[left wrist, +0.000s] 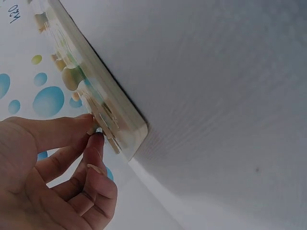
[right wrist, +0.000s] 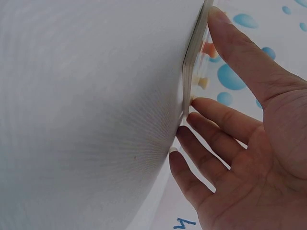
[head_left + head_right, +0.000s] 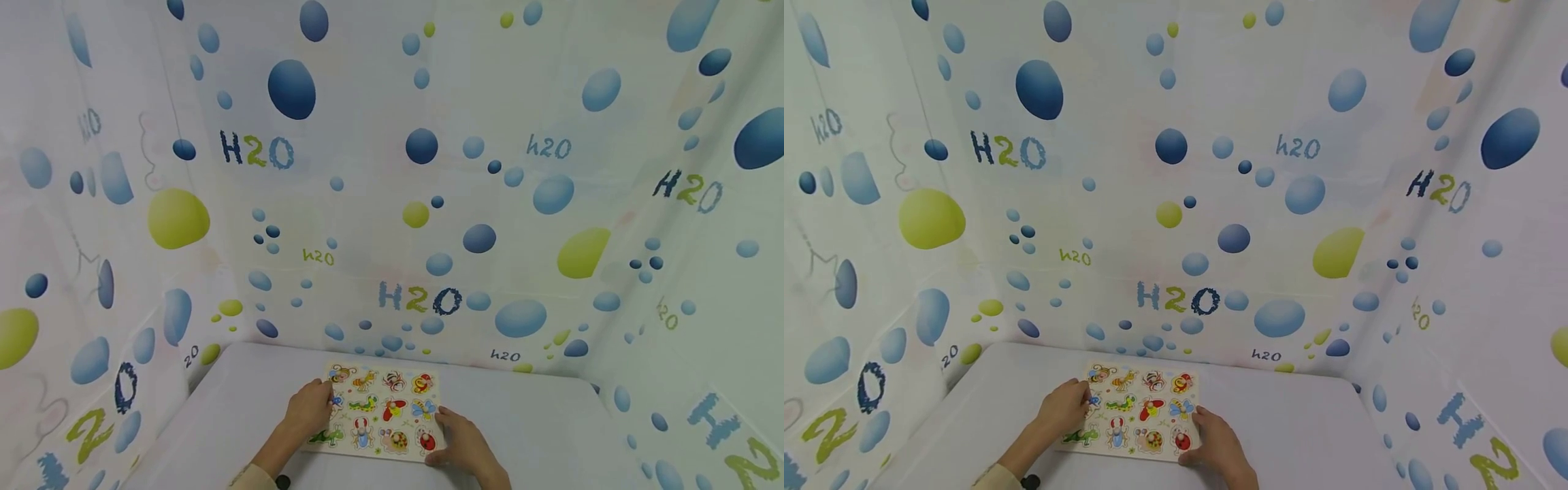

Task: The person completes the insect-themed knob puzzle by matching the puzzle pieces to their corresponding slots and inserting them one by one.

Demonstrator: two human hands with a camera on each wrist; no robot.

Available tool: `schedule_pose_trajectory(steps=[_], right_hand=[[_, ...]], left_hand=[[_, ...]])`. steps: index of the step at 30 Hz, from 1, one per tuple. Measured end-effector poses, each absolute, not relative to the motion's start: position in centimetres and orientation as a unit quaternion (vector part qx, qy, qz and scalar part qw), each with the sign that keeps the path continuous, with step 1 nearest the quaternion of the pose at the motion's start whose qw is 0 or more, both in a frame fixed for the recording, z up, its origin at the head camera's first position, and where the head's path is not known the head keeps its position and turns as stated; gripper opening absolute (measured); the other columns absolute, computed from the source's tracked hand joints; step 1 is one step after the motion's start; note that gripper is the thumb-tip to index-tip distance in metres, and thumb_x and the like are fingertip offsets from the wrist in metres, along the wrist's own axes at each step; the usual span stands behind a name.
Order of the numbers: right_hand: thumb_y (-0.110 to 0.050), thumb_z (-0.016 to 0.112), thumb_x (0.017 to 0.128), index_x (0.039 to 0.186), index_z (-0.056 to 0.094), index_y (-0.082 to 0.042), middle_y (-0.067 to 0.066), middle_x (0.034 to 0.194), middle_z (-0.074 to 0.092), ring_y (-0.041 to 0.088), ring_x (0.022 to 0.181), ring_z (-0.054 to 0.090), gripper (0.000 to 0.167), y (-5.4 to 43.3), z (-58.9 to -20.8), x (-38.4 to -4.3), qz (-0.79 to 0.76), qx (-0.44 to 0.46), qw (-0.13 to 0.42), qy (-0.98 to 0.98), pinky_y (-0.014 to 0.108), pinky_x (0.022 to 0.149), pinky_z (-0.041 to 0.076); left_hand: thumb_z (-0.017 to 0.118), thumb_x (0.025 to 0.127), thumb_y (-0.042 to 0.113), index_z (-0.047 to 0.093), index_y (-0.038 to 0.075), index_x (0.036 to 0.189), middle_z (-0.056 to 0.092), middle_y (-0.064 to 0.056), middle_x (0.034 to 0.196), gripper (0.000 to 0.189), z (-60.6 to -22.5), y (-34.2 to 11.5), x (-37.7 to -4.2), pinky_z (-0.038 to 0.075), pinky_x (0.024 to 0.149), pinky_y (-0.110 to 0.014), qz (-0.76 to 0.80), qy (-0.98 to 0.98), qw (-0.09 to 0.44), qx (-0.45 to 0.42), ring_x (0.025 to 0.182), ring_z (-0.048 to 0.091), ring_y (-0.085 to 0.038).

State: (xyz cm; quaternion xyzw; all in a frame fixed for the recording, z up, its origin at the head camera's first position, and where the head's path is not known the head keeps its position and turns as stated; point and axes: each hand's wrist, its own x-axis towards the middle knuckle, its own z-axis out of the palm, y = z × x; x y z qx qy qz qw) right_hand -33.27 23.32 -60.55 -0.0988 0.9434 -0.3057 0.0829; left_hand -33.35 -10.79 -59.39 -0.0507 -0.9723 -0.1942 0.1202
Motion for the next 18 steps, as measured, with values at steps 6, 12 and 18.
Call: schedule_pose_trajectory(steps=[6,12,18], right_hand=[[-0.032,0.102,0.062,0.137,0.067,-0.001,0.014,0.153,0.055,0.046,0.142,0.046,0.088,23.34,-60.35,-33.14,-0.309,-0.096,0.081,0.943,0.067,0.114,0.037],[-0.033,0.102,0.062,0.136,0.066,0.0,0.015,0.153,0.055,0.046,0.142,0.046,0.088,23.33,-60.26,-33.01,-0.307,-0.102,0.083,0.943,0.066,0.115,0.037],[-0.033,0.101,0.063,0.137,0.066,0.0,0.015,0.153,0.055,0.045,0.142,0.046,0.089,23.44,-60.34,-33.11,-0.307,-0.104,0.081,0.943,0.066,0.115,0.036]], left_hand=[[0.077,0.09,0.004,0.065,0.009,0.085,0.053,0.001,0.078,0.014,-59.66,-10.75,-33.59,0.051,0.059,-0.035,-0.187,-0.975,0.115,-0.044,0.069,0.05,-0.013],[0.078,0.09,0.005,0.066,0.009,0.087,0.054,0.0,0.08,0.013,-59.73,-10.68,-33.77,0.053,0.06,-0.036,-0.185,-0.976,0.104,-0.042,0.07,0.052,-0.013],[0.077,0.09,0.004,0.067,0.008,0.089,0.055,-0.001,0.081,0.011,-59.39,-10.54,-33.75,0.053,0.06,-0.037,-0.184,-0.976,0.105,-0.047,0.071,0.053,-0.014]])
